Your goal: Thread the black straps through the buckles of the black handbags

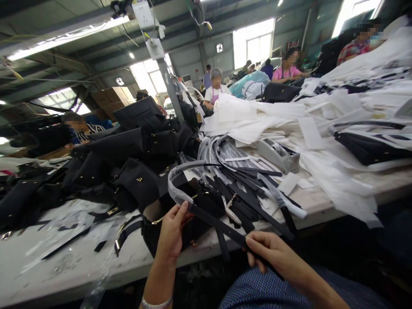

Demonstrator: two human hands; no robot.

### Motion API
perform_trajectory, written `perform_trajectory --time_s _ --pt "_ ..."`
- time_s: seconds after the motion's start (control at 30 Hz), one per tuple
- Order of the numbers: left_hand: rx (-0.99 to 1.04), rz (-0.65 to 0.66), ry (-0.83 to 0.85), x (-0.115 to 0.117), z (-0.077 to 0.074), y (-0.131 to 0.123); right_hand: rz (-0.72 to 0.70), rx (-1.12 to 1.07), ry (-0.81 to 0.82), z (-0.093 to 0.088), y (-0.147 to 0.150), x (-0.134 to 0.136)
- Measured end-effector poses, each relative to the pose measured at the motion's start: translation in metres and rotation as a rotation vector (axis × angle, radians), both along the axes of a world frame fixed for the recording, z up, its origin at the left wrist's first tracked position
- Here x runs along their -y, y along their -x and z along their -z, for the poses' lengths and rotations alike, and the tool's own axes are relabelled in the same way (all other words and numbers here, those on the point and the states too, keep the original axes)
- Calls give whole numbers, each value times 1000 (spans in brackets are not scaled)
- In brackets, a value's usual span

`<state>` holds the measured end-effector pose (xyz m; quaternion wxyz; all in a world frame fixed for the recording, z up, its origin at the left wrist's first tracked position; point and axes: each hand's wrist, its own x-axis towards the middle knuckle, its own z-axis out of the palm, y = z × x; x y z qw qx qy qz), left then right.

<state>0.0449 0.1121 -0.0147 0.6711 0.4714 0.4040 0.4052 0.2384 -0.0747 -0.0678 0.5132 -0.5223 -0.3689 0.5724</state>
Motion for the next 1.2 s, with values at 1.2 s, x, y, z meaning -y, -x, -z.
perform_trajectory --time_s 1.2 --pt "-187 950 243 96 4 -67 563 -493 -267 -14 0 47"
